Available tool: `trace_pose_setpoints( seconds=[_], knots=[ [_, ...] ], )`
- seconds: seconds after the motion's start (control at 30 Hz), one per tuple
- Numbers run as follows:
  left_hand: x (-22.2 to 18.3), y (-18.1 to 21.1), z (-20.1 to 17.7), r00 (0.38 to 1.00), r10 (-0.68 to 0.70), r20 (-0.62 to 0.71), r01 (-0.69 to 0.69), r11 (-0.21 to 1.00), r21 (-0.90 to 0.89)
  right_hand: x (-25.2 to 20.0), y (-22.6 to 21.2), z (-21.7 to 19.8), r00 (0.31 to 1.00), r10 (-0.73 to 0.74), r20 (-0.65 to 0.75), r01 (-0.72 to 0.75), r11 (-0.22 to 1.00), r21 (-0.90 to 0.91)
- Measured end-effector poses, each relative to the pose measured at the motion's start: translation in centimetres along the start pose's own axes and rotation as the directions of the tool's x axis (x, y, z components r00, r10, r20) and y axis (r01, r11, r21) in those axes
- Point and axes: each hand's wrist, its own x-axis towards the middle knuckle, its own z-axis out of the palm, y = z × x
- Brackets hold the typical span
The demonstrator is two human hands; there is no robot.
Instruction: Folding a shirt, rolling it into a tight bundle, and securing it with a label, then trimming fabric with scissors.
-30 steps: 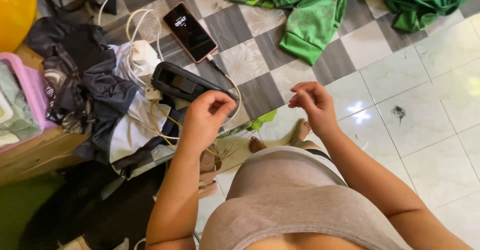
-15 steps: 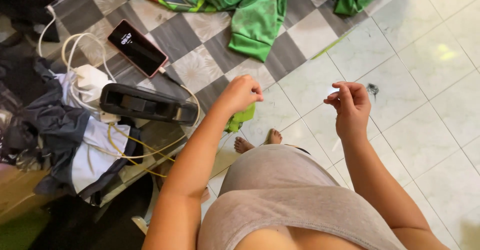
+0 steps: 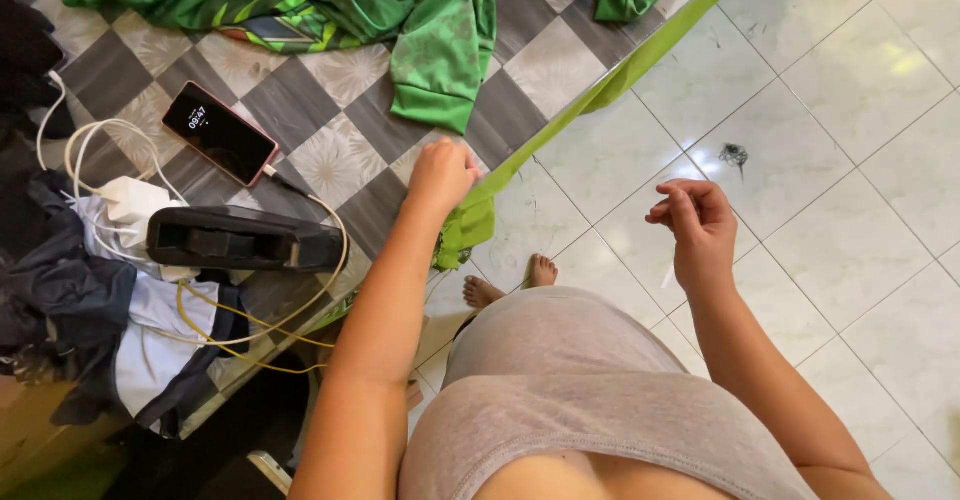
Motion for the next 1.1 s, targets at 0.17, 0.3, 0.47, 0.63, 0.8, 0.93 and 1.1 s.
trace_pose_setpoints(
  seconds=[0.17, 0.3, 0.47, 0.63, 0.8, 0.93, 1.1],
  knots=[
    [1.0, 0.3, 1.1, 0.992, -0.128, 0.019, 0.127, 0.990, 0.067, 0.6, 0.3, -0.7, 0.998, -0.023, 0.051, 0.023, 1.000, -0.008],
    [0.0, 3.5, -3.5, 0.938, -0.346, 0.022, 0.343, 0.934, 0.100, 0.8, 0.1, -1.1, 0.994, -0.059, 0.090, 0.061, 0.998, -0.018],
    [-1.5, 2.5, -5.1, 0.964, -0.244, -0.103, 0.238, 0.969, -0.071, 0.9, -0.2, -2.0, 0.988, -0.087, 0.125, 0.089, 0.996, -0.016],
    [-6.8, 1.8, -4.6, 0.941, -0.076, -0.330, 0.048, 0.994, -0.093, 1.3, 0.0, -3.9, 0.990, -0.113, 0.087, 0.116, 0.993, -0.027],
    [-13.7, 3.9, 1.9, 0.727, 0.532, -0.433, -0.453, 0.847, 0.280, 2.2, 0.2, -4.8, 0.994, -0.085, 0.068, 0.087, 0.996, -0.016],
    [-15.8, 5.8, 2.8, 0.819, 0.445, -0.363, -0.470, 0.882, 0.021, 3.2, -0.5, -4.7, 0.989, -0.125, 0.072, 0.128, 0.991, -0.029],
    [-6.7, 7.6, 0.5, 0.813, 0.351, -0.465, -0.281, 0.935, 0.215, 3.7, -1.6, -3.6, 0.983, -0.155, 0.098, 0.158, 0.987, -0.019]
  ],
)
